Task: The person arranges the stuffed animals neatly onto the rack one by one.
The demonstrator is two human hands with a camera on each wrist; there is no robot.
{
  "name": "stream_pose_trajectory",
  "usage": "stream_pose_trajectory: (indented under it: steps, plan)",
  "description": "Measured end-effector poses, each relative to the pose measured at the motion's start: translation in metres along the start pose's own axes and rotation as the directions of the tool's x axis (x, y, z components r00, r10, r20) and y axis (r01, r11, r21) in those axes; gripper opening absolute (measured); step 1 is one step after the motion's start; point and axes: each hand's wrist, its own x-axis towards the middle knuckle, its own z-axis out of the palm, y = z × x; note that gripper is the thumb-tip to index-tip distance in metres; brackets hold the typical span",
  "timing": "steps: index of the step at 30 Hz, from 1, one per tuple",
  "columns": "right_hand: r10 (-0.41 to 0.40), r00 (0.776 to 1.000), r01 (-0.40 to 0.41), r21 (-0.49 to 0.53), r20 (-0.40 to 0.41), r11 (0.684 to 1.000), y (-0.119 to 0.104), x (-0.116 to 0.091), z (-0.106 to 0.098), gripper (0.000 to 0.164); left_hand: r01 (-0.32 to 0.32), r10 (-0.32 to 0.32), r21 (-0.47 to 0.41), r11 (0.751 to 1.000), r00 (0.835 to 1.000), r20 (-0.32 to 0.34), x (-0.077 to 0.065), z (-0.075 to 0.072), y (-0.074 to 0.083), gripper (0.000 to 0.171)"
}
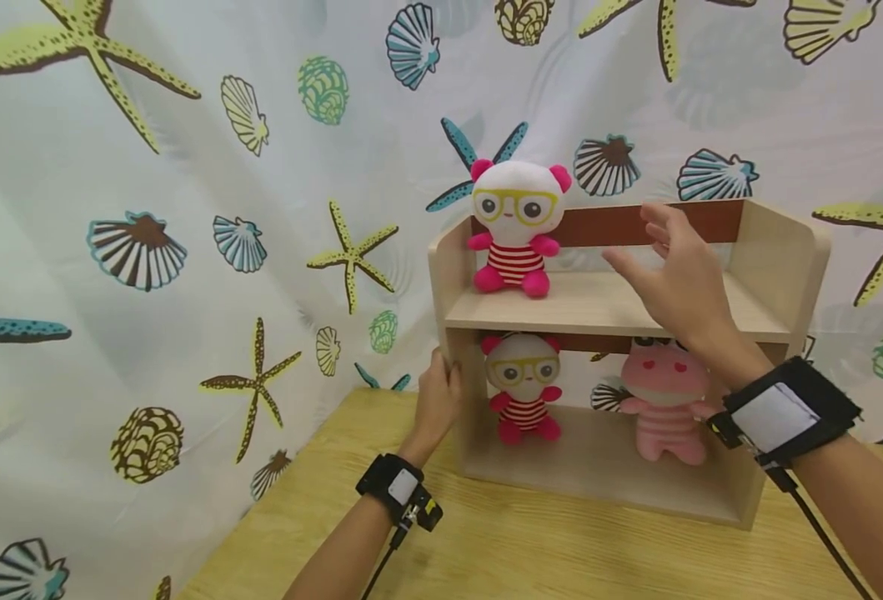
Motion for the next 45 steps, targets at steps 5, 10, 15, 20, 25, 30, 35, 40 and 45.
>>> stream_pose_trajectory:
  steps: [5, 10, 15, 20, 25, 30, 35, 40, 45]
  plan:
    - [-0.014, 0.999, 0.014, 0.002, -0.029, 1.000, 0.001, -0.019, -0.009, 0.068, -0.020, 0.020, -0.001, 1.000, 1.000, -0.009, 0.002, -0.001, 0.000, 0.020]
    - [-0.039, 0.998, 0.039, 0.006, -0.058, 0.999, 0.005, -0.033, -0.018, 0.064, -0.032, 0.033, 0.025, 0.999, 0.999, -0.031, 0.005, -0.002, -0.001, 0.016]
    - [-0.030, 0.997, 0.027, -0.034, -0.075, 0.999, 0.012, -0.044, -0.031, 0.062, -0.025, 0.025, 0.020, 0.999, 0.999, -0.023, 0.005, -0.003, -0.002, 0.018]
    - [-0.009, 0.997, 0.001, -0.097, -0.082, 0.995, 0.019, -0.057, -0.042, 0.060, -0.011, 0.011, 0.008, 1.000, 0.999, -0.037, 0.005, -0.005, -0.001, 0.013]
    - [0.026, 0.999, -0.030, -0.085, -0.045, 0.996, 0.025, -0.072, -0.053, 0.060, -0.010, 0.010, 0.004, 1.000, 0.999, -0.032, 0.008, -0.005, -0.001, 0.010]
    - [0.003, 0.998, -0.008, -0.083, -0.065, 0.997, 0.032, -0.086, -0.059, 0.056, -0.005, 0.005, 0.004, 1.000, 1.000, -0.009, 0.007, -0.003, -0.002, 0.015]
    - [-0.065, 0.991, 0.064, -0.016, -0.113, 0.998, 0.046, -0.092, -0.063, 0.047, -0.027, 0.027, 0.008, 1.000, 0.999, -0.025, 0.006, -0.004, -0.003, 0.022]
    - [-0.041, 0.999, 0.042, 0.008, -0.026, 0.999, 0.063, -0.098, -0.075, 0.042, -0.026, 0.026, 0.003, 1.000, 0.999, -0.023, 0.004, -0.005, -0.003, 0.024]
    - [0.051, 0.977, -0.025, -0.129, 0.207, 0.991, 0.088, -0.107, -0.091, 0.030, -0.010, 0.009, -0.009, 1.000, 1.000, -0.024, 0.004, -0.005, -0.003, 0.022]
